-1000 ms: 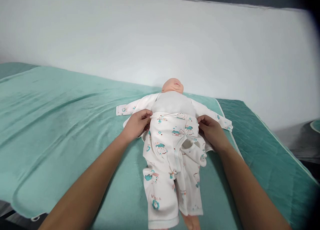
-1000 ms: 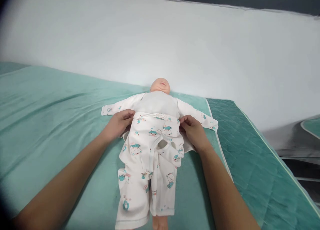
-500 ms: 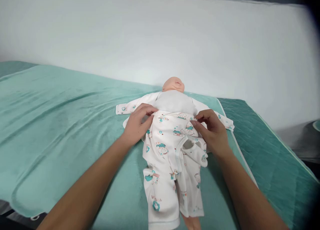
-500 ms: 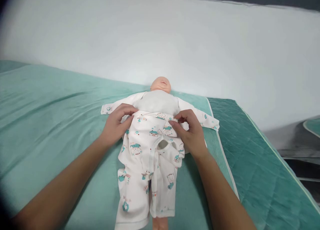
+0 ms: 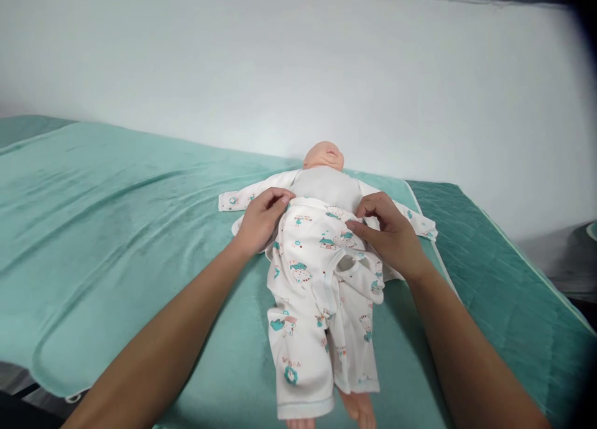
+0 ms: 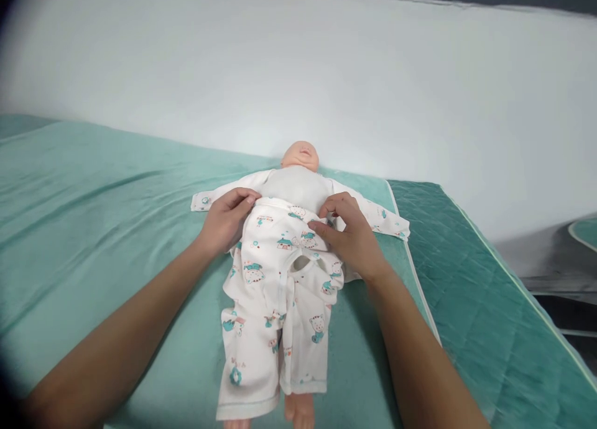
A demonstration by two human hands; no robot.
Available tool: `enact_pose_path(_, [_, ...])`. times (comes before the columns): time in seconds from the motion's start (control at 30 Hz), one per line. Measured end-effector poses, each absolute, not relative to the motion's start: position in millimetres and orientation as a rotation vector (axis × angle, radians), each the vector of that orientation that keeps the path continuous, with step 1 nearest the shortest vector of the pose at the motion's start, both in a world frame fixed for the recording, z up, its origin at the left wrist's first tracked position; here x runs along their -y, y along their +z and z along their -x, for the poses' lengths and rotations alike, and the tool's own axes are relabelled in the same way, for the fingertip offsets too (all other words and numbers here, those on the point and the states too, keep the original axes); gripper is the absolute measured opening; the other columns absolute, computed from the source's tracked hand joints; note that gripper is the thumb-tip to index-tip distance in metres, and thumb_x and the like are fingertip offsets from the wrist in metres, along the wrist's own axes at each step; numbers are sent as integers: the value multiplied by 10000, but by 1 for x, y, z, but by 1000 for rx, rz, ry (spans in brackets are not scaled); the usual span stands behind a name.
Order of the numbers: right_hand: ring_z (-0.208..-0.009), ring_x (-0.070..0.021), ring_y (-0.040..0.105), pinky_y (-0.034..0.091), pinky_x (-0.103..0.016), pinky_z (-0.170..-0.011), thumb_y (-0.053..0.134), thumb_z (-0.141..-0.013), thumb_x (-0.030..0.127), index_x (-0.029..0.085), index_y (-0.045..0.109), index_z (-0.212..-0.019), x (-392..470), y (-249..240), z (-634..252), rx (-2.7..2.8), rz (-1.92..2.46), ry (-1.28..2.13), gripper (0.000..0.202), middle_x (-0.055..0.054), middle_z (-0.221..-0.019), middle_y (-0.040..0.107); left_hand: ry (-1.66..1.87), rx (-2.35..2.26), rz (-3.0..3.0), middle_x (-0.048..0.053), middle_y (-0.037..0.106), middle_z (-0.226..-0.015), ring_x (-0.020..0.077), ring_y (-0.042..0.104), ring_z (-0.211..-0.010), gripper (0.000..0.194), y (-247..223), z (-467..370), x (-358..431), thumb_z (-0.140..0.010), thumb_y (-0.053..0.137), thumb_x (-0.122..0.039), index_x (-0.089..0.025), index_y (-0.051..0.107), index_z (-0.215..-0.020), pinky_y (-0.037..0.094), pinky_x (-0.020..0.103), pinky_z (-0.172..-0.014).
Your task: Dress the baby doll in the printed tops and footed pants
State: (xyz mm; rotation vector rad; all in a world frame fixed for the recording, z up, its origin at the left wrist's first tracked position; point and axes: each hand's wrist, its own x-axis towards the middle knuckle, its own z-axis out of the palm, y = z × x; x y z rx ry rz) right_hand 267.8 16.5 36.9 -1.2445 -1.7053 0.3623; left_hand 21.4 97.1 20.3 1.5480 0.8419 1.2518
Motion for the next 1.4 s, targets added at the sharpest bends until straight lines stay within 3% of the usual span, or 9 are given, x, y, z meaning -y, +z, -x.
enact_pose_path(0.1, [-989, -222, 553, 429, -409, -926, 698, -833, 284, 260, 588, -828, -17, 39, -266, 1758, 1196, 265, 113, -28, -977, 595, 1296, -886, -1934, 53, 596, -1108, 185, 557, -1042, 185, 26, -20, -91, -871, 632, -346, -237, 694, -1006, 448, 320, -943])
enact_pose_path(0.2, [-982, -226, 581, 442, -413, -927, 682, -843, 300, 259, 582, -820, -17, 39, -263, 1726, 1212, 248, 110, -27, -979, 634, 1220, -882, -2058, 52, 573, -1112, 191, 542, -1062, 211, 30, -18, -91, -860, 650, -363, -244, 668, -1034, 440, 327, -965])
enact_pose_path(0.37, [-874, -188, 588, 458, -351, -838, 648, -858, 303, 249, 567, -847, -21, 35, -256, 1617, 1344, 233, 98, -6, -930, 660, 1128, -827, -2054, 46, 556, -1090, 192, 529, -1057, 202, 33, -17, -99, -825, 686, -364, -223, 611, -948, 444, 318, -936])
enact_pose_path(0.57, [-841, -176, 577, 465, -325, -787, 647, -870, 341, 257, 577, -918, -29, 29, -251, 1559, 1351, 214, 119, -2, -909, 638, 1084, -933, -2108, 56, 508, -1224, 230, 431, -1235, 194, 33, -20, -99, -828, 668, -341, -213, 523, -831, 334, 382, -1072])
enact_pose_path(0.73, [-997, -238, 552, 440, -419, -909, 602, -899, 320, 259, 591, -946, -34, 26, -250, 1699, 1286, -33, 78, -52, -998, 625, 1092, -974, -1946, 13, 584, -946, 177, 540, -932, 181, 34, -25, -101, -900, 540, -345, -220, 432, -824, 414, 292, -817])
enact_pose_path(0.87, [-1021, -238, 574, 448, -421, -912, 574, -910, 300, 258, 569, -924, -36, 27, -250, 1735, 1278, -25, 45, -52, -1050, 648, 1073, -1008, -1912, -30, 478, -743, 140, 436, -694, 195, 36, -33, -120, -885, 562, -364, -223, 439, -832, 346, 263, -657])
enact_pose_path(1.03, [-778, -184, 590, 466, -348, -748, 605, -877, 346, 254, 591, -887, -48, 37, -251, 1610, 1490, 158, 93, -7, -865, 667, 987, -904, -1810, -35, 441, -712, 127, 383, -640, 249, 31, -40, -149, -852, 623, -407, -223, 456, -827, 299, 250, -590])
enact_pose_path(1.23, [-574, -128, 454, 360, -286, -542, 675, -801, 395, 244, 606, -792, -80, 44, -262, 1475, 1578, 444, 167, 31, -629, 536, 776, -805, -1464, -10, 491, -718, 117, 416, -594, 318, 25, -36, -166, -797, 704, -450, -218, 487, -805, 314, 255, -553])
enact_pose_path(1.4, [-551, -122, 455, 397, -291, -524, 739, -740, 426, 232, 635, -776, -88, 38, -263, 1237, 1499, 632, 223, 24, -620, 547, 819, -832, -1410, -5, 480, -691, 116, 420, -575, 280, 28, -37, -162, -813, 691, -397, -214, 483, -776, 304, 271, -540])
